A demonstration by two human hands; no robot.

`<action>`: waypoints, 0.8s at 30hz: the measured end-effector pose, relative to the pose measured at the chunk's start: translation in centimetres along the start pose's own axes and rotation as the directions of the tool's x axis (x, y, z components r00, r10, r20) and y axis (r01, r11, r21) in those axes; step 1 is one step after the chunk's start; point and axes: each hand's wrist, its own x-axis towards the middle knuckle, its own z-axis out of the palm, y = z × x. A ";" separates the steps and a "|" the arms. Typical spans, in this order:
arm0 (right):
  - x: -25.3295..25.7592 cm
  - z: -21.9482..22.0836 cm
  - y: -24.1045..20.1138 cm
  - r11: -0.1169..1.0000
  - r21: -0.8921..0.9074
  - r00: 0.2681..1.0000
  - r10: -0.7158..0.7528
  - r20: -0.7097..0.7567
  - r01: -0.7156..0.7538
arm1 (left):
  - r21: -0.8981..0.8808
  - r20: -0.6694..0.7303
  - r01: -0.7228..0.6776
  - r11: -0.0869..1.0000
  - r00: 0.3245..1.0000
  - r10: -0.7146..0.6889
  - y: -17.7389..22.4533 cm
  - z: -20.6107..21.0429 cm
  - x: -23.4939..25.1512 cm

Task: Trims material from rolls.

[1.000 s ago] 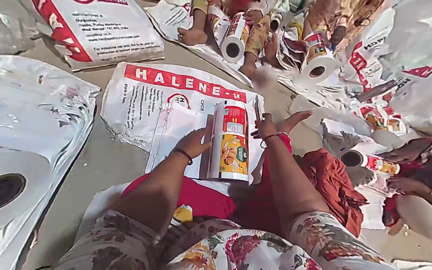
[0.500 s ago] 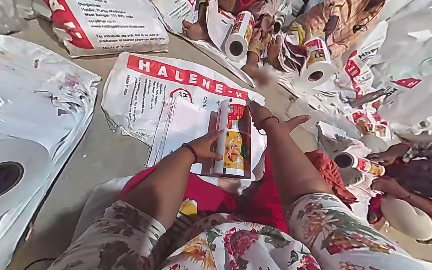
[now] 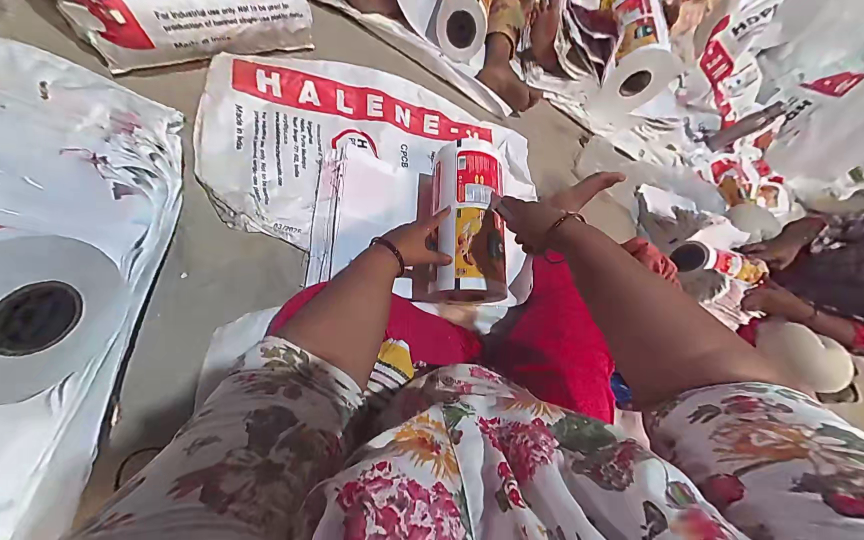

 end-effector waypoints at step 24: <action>-8.4 13.2 14.2 0.185 0.929 0.937 -0.207 -0.282 0.320 | 0.546 0.031 -0.535 0.645 0.782 0.623 5.8 1.4 3.3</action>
